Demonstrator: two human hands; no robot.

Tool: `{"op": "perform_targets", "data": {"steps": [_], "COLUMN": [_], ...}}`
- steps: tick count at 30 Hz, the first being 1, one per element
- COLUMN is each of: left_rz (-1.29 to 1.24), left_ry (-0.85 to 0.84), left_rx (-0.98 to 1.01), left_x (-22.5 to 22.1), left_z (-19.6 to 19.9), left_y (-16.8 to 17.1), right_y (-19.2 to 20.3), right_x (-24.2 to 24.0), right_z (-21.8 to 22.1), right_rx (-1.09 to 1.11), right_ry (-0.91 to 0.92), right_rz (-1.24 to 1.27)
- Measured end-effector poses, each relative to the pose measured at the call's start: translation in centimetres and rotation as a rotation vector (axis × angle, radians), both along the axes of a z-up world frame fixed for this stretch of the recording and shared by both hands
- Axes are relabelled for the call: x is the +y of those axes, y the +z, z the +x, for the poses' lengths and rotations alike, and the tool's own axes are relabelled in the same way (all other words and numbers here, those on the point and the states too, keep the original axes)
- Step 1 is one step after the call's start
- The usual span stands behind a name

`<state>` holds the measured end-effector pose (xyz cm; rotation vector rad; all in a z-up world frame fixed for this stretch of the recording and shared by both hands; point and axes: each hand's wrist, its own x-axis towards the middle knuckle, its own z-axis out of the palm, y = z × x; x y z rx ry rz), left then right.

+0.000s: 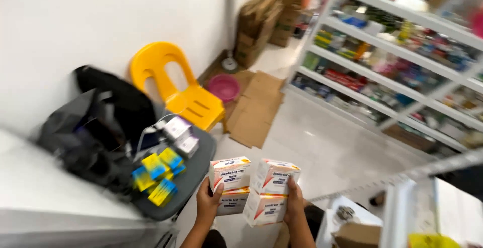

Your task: Organize and stock medications on pharmacy shelves.

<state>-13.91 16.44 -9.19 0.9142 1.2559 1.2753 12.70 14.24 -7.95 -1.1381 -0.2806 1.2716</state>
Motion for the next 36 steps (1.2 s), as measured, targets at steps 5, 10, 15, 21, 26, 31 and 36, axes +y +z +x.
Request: {"op": "perform_targets", "data": {"steps": [5,10,15,21,26,31,36], "left_rz": [-0.052,0.018,-0.023,-0.065,-0.078,0.113,0.097], "left_ry": [0.203,0.250,0.260,0.350,0.431,0.448,0.454], "left_rx": [0.425,0.542,0.485,0.444,0.427,0.578,0.522], "left_x": [1.3,4.3,9.0,13.3,15.7,18.6,20.7], "left_z": [-5.4,-8.6,-8.4,-7.6,-5.2,-3.5,-3.8], "left_y": [-7.8,-12.9,-14.6,-15.0,-15.2,-19.6,-21.6], "right_y": [1.4,-2.2,-6.1,-8.3,-16.6,-18.1,-18.6], "right_x": [6.7,12.5,16.8,20.2,22.7,25.6,30.1], "right_z": [-6.0,-8.3,-7.2,-10.7,-10.9,-10.7,-10.2], "right_rx": [-0.121,-0.305,-0.245,0.010,0.389,0.269,0.234], "right_ry": [0.022,0.145,0.443,0.643,0.737,0.642,0.792], "right_rz": [-0.140,-0.165,-0.263,-0.559,-0.622,-0.800,-0.807]}}
